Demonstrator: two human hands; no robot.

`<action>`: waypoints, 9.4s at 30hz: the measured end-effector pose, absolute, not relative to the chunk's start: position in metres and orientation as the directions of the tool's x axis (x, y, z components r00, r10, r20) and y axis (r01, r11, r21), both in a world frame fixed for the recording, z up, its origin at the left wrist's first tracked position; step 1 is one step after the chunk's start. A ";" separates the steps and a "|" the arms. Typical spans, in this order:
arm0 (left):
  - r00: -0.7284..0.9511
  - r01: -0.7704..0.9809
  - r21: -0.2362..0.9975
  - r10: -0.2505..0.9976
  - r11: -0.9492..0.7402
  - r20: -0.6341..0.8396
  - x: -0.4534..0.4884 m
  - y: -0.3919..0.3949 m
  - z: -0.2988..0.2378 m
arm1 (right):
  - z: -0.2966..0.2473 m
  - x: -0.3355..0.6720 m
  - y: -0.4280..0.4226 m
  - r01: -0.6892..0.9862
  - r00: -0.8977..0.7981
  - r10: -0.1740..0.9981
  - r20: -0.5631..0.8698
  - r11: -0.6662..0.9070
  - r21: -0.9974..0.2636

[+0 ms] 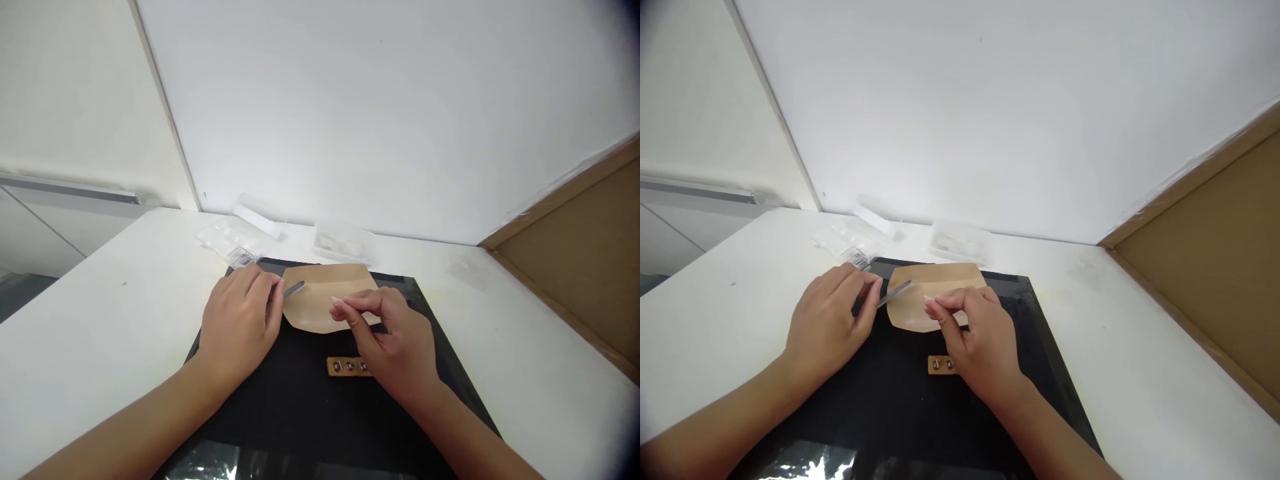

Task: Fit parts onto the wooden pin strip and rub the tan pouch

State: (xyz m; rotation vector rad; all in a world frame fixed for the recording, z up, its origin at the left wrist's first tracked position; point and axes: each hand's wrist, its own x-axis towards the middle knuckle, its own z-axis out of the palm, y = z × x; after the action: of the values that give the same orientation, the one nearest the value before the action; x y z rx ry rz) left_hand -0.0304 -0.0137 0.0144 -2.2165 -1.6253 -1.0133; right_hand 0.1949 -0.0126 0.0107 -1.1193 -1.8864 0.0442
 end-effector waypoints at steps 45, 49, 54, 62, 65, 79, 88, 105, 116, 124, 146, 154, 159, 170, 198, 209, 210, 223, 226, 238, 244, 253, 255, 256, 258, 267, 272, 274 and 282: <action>0.257 0.049 0.996 0.964 -0.077 0.062 -0.006 -0.030 0.016 | 0.013 0.207 -0.015 0.605 -0.469 0.575 0.670 0.762 -0.230; 0.243 0.017 0.998 0.969 -0.056 0.050 -0.006 -0.029 0.012 | 0.014 0.206 -0.017 0.577 -0.489 0.573 0.657 0.778 -0.249; 0.218 0.046 0.995 0.973 -0.089 0.077 -0.006 -0.029 0.012 | 0.015 0.205 -0.019 0.543 -0.456 0.653 0.605 0.742 -0.393; 0.245 0.382 0.771 0.860 -0.510 0.448 -0.014 -0.028 0.011 | 0.026 0.226 -0.010 0.535 -0.556 0.749 0.360 0.654 -0.535; 0.232 0.443 0.682 0.809 -0.582 0.540 -0.016 -0.026 0.011 | 0.032 0.234 -0.009 0.551 -0.617 0.757 0.217 0.612 -0.567; 0.240 0.464 0.620 0.763 -0.633 0.600 -0.017 -0.026 0.012 | 0.031 0.229 -0.014 0.596 -0.670 0.734 0.110 0.621 -0.509; 0.274 0.443 0.592 0.730 -0.673 0.626 -0.016 -0.027 0.015 | 0.034 0.227 -0.017 0.593 -0.687 0.721 0.094 0.630 -0.502; 0.303 0.420 0.552 0.685 -0.720 0.663 -0.015 -0.027 0.013 | 0.034 0.228 -0.015 0.627 -0.693 0.721 -0.015 0.592 -0.507; 0.307 0.414 0.563 0.691 -0.716 0.654 -0.015 -0.028 0.014 | 0.035 0.224 -0.018 0.638 -0.693 0.720 0.009 0.619 -0.458; 0.314 0.418 0.556 0.689 -0.718 0.654 -0.015 -0.028 0.013 | 0.033 0.225 -0.019 0.631 -0.697 0.717 0.014 0.622 -0.464; 0.298 0.435 0.559 0.698 -0.706 0.651 -0.016 -0.026 0.012 | 0.037 0.227 -0.019 0.648 -0.686 0.728 -0.005 0.608 -0.458; 0.301 0.455 0.540 0.693 -0.708 0.655 -0.016 -0.025 0.012 | 0.037 0.232 -0.018 0.620 -0.688 0.723 0.061 0.630 -0.469; 0.335 0.643 0.368 0.679 -0.672 0.653 -0.031 -0.007 0.012 | 0.037 0.239 -0.010 0.570 -0.667 0.710 0.225 0.682 -0.459; 0.370 0.819 0.316 0.862 -0.479 0.348 -0.058 0.020 0.003 | 0.028 0.257 0.011 0.705 -0.332 0.802 0.497 0.561 -0.434; 0.546 0.651 0.493 0.807 -0.577 0.223 -0.075 0.028 0.016 | 0.008 0.253 0.022 0.680 -0.348 0.809 0.475 0.566 -0.466; 0.056 0.750 0.596 0.925 -0.287 0.375 -0.082 0.035 0.019 | 0.011 0.254 0.021 0.835 -0.445 0.874 0.196 0.484 -0.261; 0.047 0.757 0.592 0.927 -0.276 0.373 -0.081 0.035 0.018 | 0.012 0.255 0.021 0.851 -0.438 0.878 0.193 0.474 -0.227; -0.181 0.789 0.600 0.882 -0.134 0.435 -0.087 0.039 0.017 | 0.014 0.265 0.042 0.851 -0.418 0.864 0.281 0.480 -0.211; -0.232 0.780 0.615 0.862 -0.112 0.451 -0.090 0.039 0.021 | 0.036 0.221 0.045 0.745 -0.585 0.784 0.207 0.620 -0.244; -0.307 0.770 0.635 0.836 -0.063 0.455 -0.101 0.040 0.024 | 0.028 0.037 0.111 0.879 -0.477 0.871 -0.120 0.474 -0.051; -0.273 0.770 0.633 0.850 -0.088 0.451 -0.100 0.040 0.023 | 0.014 0.032 0.118 0.916 -0.401 0.905 -0.145 0.393 -0.080; -0.274 0.756 0.651 0.868 -0.072 0.414 -0.099 0.042 0.018 | 0.023 0.025 0.113 0.908 -0.416 0.888 -0.195 0.416 -0.045; -0.270 0.754 0.652 0.871 -0.074 0.411 -0.098 0.042 0.016 | 0.027 0.030 0.110 0.906 -0.422 0.892 -0.164 0.420 -0.049; -0.265 0.754 0.652 0.873 -0.077 0.409 -0.098 0.042 0.015 | 0.030 0.034 0.108 0.908 -0.419 0.897 -0.138 0.416 -0.056; -0.245 0.756 0.649 0.880 -0.089 0.407 -0.096 0.041 0.014 | 0.037 0.047 0.101 0.910 -0.412 0.908 -0.072 0.406 -0.087; -0.026 0.732 0.620 0.896 -0.284 0.442 -0.069 0.029 0.008 | 0.063 0.179 0.058 0.798 -0.392 0.901 0.187 0.434 -0.418; 0.137 0.618 0.695 0.921 -0.367 0.365 -0.040 0.030 0.020 | 0.036 0.239 0.046 0.624 -0.276 0.929 0.245 0.367 -0.690; 0.237 0.572 0.722 0.921 -0.390 0.309 -0.027 0.029 0.025 | 0.025 0.249 0.041 0.532 -0.291 0.922 0.254 0.377 -0.759; 0.389 0.575 0.642 0.860 -0.507 0.330 0.007 0.018 0.022 | 0.012 0.244 0.020 0.531 -0.276 0.854 0.441 0.518 -0.671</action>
State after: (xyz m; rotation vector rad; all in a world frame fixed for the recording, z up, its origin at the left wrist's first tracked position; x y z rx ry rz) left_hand 0.0070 0.0184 0.0221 -2.9518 -1.6369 -1.1980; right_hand 0.2438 0.0198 0.0120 -1.1324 -1.9542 0.5083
